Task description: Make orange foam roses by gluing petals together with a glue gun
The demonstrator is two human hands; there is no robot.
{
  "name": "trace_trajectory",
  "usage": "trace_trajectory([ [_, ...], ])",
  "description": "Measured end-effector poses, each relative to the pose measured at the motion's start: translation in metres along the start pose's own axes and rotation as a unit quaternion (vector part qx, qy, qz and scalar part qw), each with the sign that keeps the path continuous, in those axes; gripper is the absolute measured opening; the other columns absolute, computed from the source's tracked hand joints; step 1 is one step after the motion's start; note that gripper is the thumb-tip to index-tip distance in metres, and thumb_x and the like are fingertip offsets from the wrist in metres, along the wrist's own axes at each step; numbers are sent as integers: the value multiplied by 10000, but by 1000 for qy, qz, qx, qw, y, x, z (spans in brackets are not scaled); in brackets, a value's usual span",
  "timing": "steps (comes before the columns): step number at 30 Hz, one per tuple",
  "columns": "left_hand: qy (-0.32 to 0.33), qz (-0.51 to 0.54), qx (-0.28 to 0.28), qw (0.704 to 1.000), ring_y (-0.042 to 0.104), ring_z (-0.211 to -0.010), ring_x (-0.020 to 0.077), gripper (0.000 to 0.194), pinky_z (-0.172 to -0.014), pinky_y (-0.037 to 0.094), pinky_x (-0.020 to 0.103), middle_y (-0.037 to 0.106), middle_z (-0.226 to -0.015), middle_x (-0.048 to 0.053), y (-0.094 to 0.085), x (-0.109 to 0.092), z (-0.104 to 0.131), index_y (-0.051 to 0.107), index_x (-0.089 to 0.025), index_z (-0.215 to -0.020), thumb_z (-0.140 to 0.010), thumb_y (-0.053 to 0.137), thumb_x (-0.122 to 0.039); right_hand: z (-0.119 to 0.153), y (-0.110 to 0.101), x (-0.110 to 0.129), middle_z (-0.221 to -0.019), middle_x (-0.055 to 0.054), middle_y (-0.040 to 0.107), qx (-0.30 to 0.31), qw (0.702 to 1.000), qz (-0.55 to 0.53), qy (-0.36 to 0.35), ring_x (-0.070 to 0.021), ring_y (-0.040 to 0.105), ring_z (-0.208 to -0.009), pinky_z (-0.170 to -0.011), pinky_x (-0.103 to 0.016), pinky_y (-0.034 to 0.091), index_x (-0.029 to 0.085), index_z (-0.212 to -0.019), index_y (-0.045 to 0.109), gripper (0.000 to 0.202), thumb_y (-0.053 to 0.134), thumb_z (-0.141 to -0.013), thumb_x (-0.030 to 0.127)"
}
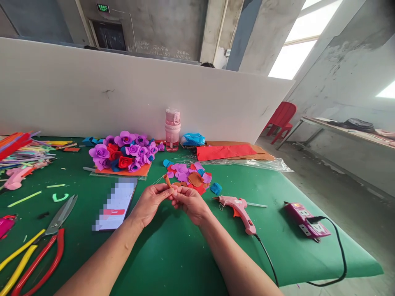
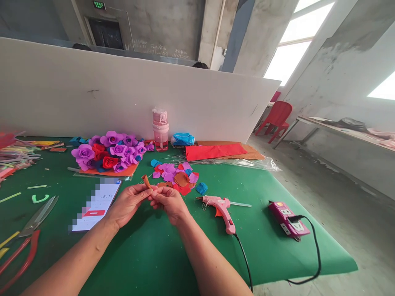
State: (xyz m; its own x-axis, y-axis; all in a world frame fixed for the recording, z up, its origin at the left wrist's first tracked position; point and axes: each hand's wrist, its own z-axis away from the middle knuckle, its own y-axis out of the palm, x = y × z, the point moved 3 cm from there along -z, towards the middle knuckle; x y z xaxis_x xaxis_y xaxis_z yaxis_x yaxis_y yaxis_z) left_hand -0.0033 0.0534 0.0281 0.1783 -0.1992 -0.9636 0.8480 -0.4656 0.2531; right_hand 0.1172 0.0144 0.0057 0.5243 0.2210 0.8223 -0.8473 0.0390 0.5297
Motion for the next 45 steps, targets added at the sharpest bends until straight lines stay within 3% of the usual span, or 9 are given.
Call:
trace_trajectory([
  [8,12,-8,-31,999,549,-680,143,161,-715,438,278,667,-649,20,-5,1,0,725,-162,-633,-629,784,-312,-3,-4,-4,-710,-1,651,19,1000,17,-4,-73,567,-575,-597,-214,433,148,-726,642,339,836,-589,390],
  [15,15,8,-41,999,535,-642,115,187,-698,428,260,640,-596,-3,-8,1,0,683,-151,-586,-603,803,-293,0,-1,4,-615,19,612,-12,991,127,-46,-86,528,-572,-575,-222,384,153,-701,650,330,818,-600,419],
  [25,-9,66,-9,998,491,-546,103,302,-552,411,251,551,-538,-51,-3,3,3,524,-170,-570,-589,809,-269,-3,-1,-10,-670,3,639,51,997,63,-4,-95,583,-620,-676,-247,433,146,-738,647,347,825,-605,413],
  [31,-11,69,-18,997,485,-524,95,365,-533,402,239,523,-525,-65,1,1,5,474,-171,-548,-555,826,-263,-2,1,-8,-664,-1,648,49,995,81,-18,-99,583,-618,-664,-249,430,142,-746,668,350,829,-594,413],
  [37,6,19,-4,1000,514,-588,95,267,-587,420,232,565,-596,-42,-2,-3,4,583,-155,-638,-608,810,-291,-2,-2,-4,-680,-10,664,36,996,75,-25,-105,591,-627,-679,-255,432,144,-730,677,348,837,-575,411],
  [41,8,-6,42,999,555,-648,119,199,-660,459,268,612,-679,-15,-3,-6,3,663,-156,-752,-682,765,-313,0,-2,1,-663,-4,652,25,996,84,-25,-96,563,-594,-636,-246,411,151,-706,668,331,817,-602,427],
  [45,28,-35,65,997,553,-679,132,198,-682,464,275,621,-682,8,-4,-7,3,679,-154,-697,-763,689,-340,0,-1,1,-688,-12,655,37,996,74,-31,-101,564,-613,-646,-252,414,153,-707,665,333,809,-612,438],
])
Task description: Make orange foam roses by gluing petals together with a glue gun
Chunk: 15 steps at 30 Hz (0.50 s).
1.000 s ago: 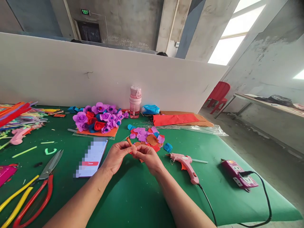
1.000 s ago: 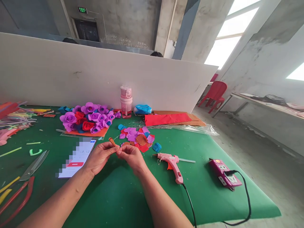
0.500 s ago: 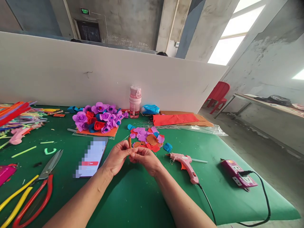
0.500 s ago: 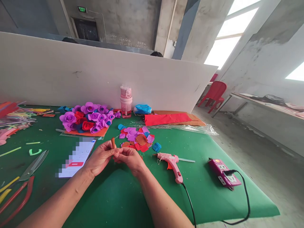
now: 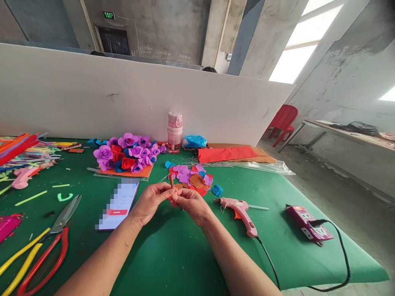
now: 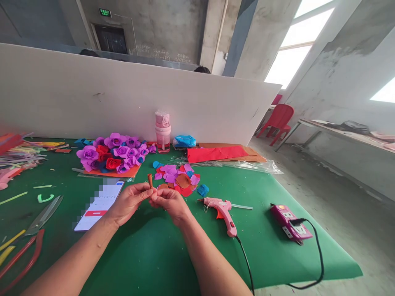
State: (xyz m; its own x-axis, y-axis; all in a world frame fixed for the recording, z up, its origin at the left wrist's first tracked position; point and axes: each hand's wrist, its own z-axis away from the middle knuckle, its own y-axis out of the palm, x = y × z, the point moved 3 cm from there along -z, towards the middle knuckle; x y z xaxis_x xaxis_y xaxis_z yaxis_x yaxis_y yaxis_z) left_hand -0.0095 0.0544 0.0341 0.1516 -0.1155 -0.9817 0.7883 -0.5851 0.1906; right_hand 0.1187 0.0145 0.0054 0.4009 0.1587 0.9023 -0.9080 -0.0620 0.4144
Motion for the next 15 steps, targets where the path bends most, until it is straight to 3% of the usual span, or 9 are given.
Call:
trace_trajectory([
  [4,26,-34,-44,998,536,-661,121,195,-659,450,252,610,-665,-1,-4,-2,-1,683,-163,-665,-735,709,-343,-1,-1,0,-718,-17,659,-8,999,30,-5,-109,575,-642,-673,-261,434,157,-754,671,339,785,-639,455],
  [9,73,-112,-180,975,534,-563,110,204,-620,435,244,609,-571,-20,-14,-6,-1,690,-178,-714,-691,738,-375,-2,-7,11,-838,-37,679,-115,983,100,-106,-155,617,-783,-731,-280,466,175,-901,653,361,728,-696,464],
  [11,66,-133,-188,971,558,-563,125,222,-611,443,251,626,-571,-11,-14,-5,-1,692,-178,-721,-682,741,-391,-1,-9,15,-855,-48,680,-139,973,117,-140,-168,624,-810,-754,-293,478,174,-914,644,347,699,-727,461],
  [15,50,-131,-153,978,544,-551,128,235,-589,448,248,625,-565,-8,-4,-2,-1,706,-181,-716,-673,744,-409,2,-6,20,-940,-71,681,-136,961,172,-168,-191,632,-836,-762,-316,499,178,-979,649,364,711,-726,431],
])
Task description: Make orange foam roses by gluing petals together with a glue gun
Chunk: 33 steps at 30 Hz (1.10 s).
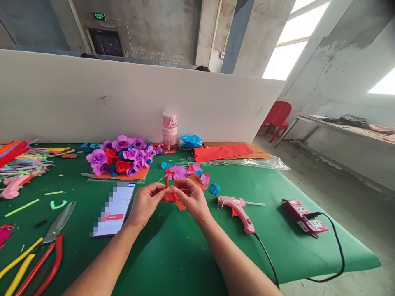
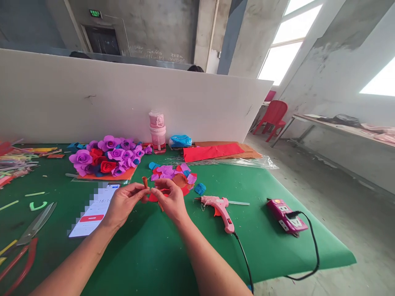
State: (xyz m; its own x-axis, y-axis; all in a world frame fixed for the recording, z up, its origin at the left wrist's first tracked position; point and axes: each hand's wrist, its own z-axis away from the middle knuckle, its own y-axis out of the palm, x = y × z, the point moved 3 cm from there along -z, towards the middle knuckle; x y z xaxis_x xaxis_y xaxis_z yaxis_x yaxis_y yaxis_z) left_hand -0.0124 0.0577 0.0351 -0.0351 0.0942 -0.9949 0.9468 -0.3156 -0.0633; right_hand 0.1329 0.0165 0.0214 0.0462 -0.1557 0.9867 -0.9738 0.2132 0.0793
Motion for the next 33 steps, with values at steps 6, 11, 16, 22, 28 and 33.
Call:
trace_trajectory([
  [6,-5,-12,32,999,531,-550,137,239,-578,447,250,623,-556,-2,10,-8,5,721,-188,-681,-661,749,-425,3,2,7,-956,-67,697,14,999,29,-35,-202,637,-836,-785,-341,504,195,-1001,676,333,720,-725,375],
  [11,-12,-19,44,999,545,-553,139,236,-578,454,249,627,-572,-3,11,-3,5,726,-194,-700,-680,728,-429,4,3,10,-819,-39,688,9,999,0,-44,-186,631,-758,-744,-324,502,192,-846,678,187,703,-726,333],
  [16,-4,-34,71,997,549,-557,139,203,-582,453,247,633,-587,-1,12,1,5,739,-202,-774,-720,694,-393,4,3,13,-708,-16,645,-7,999,-18,-31,-163,601,-658,-657,-295,497,187,-746,631,179,701,-709,348],
  [22,3,-35,62,997,526,-533,137,189,-568,438,250,612,-561,-10,13,-2,5,730,-209,-739,-717,696,-394,4,4,11,-748,-20,647,0,999,-17,-32,-158,599,-678,-665,-285,489,197,-811,626,219,690,-728,390],
  [28,6,-23,15,1000,503,-549,132,230,-566,410,240,588,-557,-16,5,1,0,689,-189,-721,-682,723,-413,-7,-20,16,-684,2,592,-95,993,-31,-56,-137,544,-639,-631,-264,451,203,-790,599,285,673,-721,469],
  [33,58,28,-1,998,530,-627,123,254,-655,440,237,571,-641,-19,0,-2,-2,599,-184,-750,-741,672,-428,-2,-50,25,-622,2,590,-75,985,149,-40,-134,523,-586,-593,-259,398,190,-731,613,245,562,-810,416],
])
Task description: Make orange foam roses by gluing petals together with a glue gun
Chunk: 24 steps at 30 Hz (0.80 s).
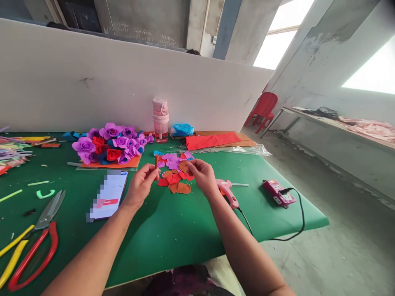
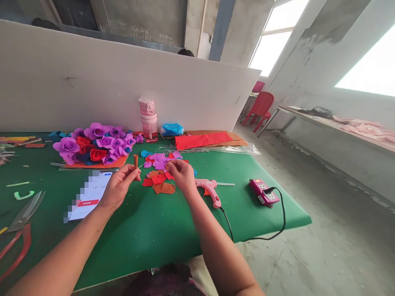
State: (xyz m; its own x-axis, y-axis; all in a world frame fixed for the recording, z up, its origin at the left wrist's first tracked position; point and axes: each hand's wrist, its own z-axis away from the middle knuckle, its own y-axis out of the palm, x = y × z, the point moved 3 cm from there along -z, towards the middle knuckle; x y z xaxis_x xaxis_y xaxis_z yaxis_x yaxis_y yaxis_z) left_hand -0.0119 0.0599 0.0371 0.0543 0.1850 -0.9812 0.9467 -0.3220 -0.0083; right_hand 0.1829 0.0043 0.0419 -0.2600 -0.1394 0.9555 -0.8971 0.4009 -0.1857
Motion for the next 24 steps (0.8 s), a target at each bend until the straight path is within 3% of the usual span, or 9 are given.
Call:
trace_trajectory([
  [2,4,34,24,999,507,-542,103,249,-605,442,240,533,-611,-44,2,-3,1,550,-196,-790,-788,622,-434,5,-5,0,-645,-9,624,62,983,173,-3,-149,550,-617,-595,-258,377,194,-726,640,168,552,-821,301],
  [5,3,43,57,997,458,-436,81,240,-511,406,229,503,-565,-67,5,-8,4,505,-206,-801,-831,570,-435,12,-1,-6,-734,-40,674,152,901,405,7,-178,589,-689,-597,-259,354,199,-751,667,102,576,-798,200],
  [7,5,34,64,997,448,-420,76,249,-482,385,222,501,-554,-67,6,-9,6,500,-204,-788,-832,567,-440,14,5,-11,-785,-61,685,189,863,469,12,-198,604,-735,-602,-261,355,196,-786,672,62,611,-774,189],
  [9,2,33,65,997,444,-420,77,261,-466,372,219,508,-555,-62,7,-8,7,508,-201,-788,-814,585,-449,14,11,-15,-821,-73,683,202,852,482,6,-209,611,-782,-624,-262,368,191,-783,667,64,620,-754,158],
  [12,-2,32,55,998,422,-433,75,274,-464,350,211,509,-556,-60,7,-6,7,527,-198,-770,-785,608,-459,15,16,-14,-863,-71,677,207,854,477,-16,-200,612,-817,-666,-261,385,188,-797,652,125,562,-759,110],
  [15,-11,19,35,999,459,-510,83,277,-538,382,212,512,-578,-59,7,-4,6,580,-187,-762,-691,707,-422,23,18,-5,-812,-32,673,208,896,390,-44,-170,605,-746,-650,-252,396,195,-842,614,147,528,-760,109],
  [18,-60,-2,81,995,494,-551,104,336,-594,408,233,515,-561,-63,10,-3,9,661,-173,-833,-588,788,-364,33,21,9,-737,5,658,204,949,236,-48,-146,583,-661,-610,-242,402,208,-846,583,138,549,-737,130],
  [21,-106,-11,157,982,556,-614,138,276,-616,422,252,620,-618,-7,16,-2,13,690,-155,-731,-561,804,-340,38,24,16,-671,24,628,204,965,161,-25,-136,554,-599,-565,-241,390,216,-840,574,131,623,-718,205],
  [24,-126,28,159,979,552,-579,118,232,-555,398,230,659,-661,10,20,-1,16,652,-158,-646,-571,793,-326,38,25,14,-645,33,612,170,980,99,13,-140,553,-590,-557,-248,396,220,-852,581,227,703,-671,284],
])
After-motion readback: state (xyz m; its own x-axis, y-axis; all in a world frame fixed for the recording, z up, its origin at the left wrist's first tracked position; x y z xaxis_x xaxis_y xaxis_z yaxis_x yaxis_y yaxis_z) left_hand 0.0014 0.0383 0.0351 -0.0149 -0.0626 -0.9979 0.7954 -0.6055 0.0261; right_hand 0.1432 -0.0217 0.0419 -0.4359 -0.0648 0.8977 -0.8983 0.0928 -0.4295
